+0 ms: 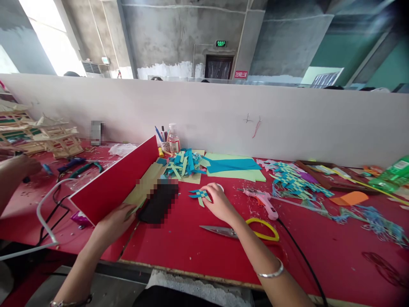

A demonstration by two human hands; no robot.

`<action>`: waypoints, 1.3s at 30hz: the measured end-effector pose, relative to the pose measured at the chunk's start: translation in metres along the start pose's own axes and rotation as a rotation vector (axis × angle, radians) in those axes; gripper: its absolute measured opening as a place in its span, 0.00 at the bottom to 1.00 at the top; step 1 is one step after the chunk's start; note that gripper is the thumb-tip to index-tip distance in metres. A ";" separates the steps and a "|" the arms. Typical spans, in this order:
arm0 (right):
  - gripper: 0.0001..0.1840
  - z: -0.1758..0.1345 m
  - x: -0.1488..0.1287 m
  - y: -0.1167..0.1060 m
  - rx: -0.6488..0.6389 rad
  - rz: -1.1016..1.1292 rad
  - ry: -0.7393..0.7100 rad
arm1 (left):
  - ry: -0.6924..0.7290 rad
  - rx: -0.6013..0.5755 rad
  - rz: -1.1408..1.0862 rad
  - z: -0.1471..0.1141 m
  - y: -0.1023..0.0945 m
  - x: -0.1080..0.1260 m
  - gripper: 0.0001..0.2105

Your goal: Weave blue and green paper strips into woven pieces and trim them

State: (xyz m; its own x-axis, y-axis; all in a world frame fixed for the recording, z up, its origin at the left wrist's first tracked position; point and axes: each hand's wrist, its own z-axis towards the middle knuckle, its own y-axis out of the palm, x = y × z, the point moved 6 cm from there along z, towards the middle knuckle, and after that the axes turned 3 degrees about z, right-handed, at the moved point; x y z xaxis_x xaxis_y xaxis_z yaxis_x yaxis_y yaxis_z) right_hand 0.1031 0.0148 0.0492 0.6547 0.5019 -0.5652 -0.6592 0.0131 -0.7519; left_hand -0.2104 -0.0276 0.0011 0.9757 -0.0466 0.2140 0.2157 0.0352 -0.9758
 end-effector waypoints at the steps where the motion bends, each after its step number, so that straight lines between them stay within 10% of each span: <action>1: 0.12 -0.008 -0.002 -0.005 -0.021 -0.030 0.001 | -0.017 -0.009 0.020 0.000 -0.003 0.002 0.19; 6: 0.16 -0.063 0.011 -0.023 -0.142 -0.242 0.112 | -0.220 0.021 0.127 -0.008 -0.025 0.013 0.18; 14: 0.21 -0.141 0.066 -0.039 0.082 -0.378 0.310 | -0.294 0.118 0.308 -0.017 -0.058 0.039 0.19; 30: 0.28 -0.158 0.068 -0.038 -0.076 -0.194 0.316 | -0.514 0.352 0.444 -0.041 -0.122 0.064 0.24; 39: 0.22 -0.151 0.053 -0.039 -0.008 -0.211 0.268 | -0.322 0.607 0.433 -0.066 -0.125 0.105 0.21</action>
State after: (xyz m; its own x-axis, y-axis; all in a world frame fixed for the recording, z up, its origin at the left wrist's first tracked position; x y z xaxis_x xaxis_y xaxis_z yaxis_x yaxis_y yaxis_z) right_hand 0.2191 -0.0896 -0.0029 0.8511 0.2437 -0.4650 -0.4963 0.0849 -0.8640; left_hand -0.1378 -0.1025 0.1428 0.9203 0.3819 -0.0848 -0.2911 0.5239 -0.8005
